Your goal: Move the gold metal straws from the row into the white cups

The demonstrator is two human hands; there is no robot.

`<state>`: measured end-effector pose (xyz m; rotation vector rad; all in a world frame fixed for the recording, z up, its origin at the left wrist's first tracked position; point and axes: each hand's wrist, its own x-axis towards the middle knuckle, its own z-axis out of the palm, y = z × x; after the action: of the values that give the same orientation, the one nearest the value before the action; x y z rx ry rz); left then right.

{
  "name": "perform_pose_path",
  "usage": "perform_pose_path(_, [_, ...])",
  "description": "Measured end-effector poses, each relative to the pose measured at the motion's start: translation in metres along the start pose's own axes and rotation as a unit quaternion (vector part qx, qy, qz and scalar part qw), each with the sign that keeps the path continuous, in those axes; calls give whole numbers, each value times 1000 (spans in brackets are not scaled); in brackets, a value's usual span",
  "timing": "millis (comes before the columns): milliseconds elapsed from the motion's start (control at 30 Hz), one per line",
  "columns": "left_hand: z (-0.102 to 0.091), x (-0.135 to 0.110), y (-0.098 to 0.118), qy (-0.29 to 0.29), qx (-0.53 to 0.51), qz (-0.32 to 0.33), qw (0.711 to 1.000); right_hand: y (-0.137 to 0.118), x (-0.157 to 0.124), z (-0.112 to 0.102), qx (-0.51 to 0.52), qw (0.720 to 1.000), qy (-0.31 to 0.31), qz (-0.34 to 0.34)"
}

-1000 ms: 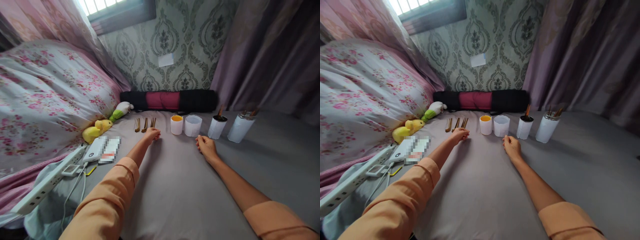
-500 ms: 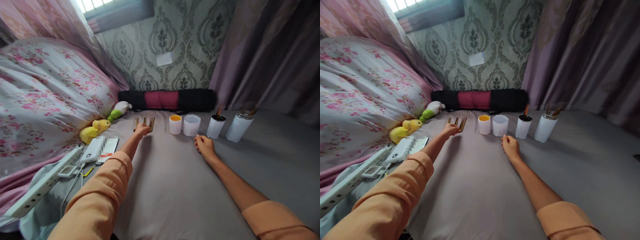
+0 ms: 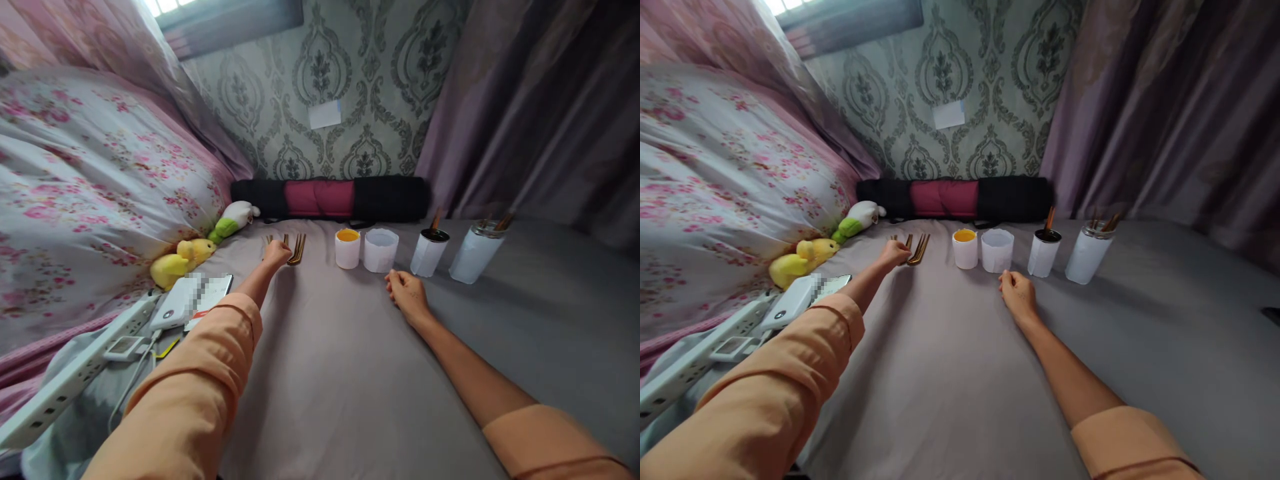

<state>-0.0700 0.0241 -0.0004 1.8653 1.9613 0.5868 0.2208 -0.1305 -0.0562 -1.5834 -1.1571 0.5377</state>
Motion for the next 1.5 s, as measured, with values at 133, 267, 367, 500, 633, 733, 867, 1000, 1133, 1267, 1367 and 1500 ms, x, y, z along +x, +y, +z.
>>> perform_pose_path(133, [3,7,-1,11,39,11,999,0,0,1,11,1000,0,7])
perform_pose_path(267, [6,12,-2,9,68,22,997,0,1,2,20,1000,-1,12])
perform_pose_path(367, [7,15,-2,8,81,28,996,0,1,2,24,1000,0,10])
perform_pose_path(500, [8,17,-1,3,93,31,995,0,1,2,21,1000,1,15])
perform_pose_path(633, [9,17,-1,-4,103,34,994,1,1,2,21,1000,-2,7])
perform_pose_path(733, [10,17,0,-8,113,37,993,0,1,2,22,1000,-3,10])
perform_pose_path(867, [9,16,2,-11,126,35,991,-1,1,1,20,1000,-3,7])
perform_pose_path(1000, [8,15,4,-17,136,30,990,-2,0,1,28,1000,-4,11])
perform_pose_path(1133, [8,16,3,-24,138,34,990,-3,0,1,34,999,-3,16])
perform_pose_path(1267, [10,18,2,-27,138,34,989,-3,0,1,31,999,-1,17])
perform_pose_path(1367, [10,19,2,-27,138,34,989,-1,0,1,25,1000,-1,18])
perform_pose_path(1500, [11,19,2,-25,137,34,990,1,1,1,24,1000,-2,14])
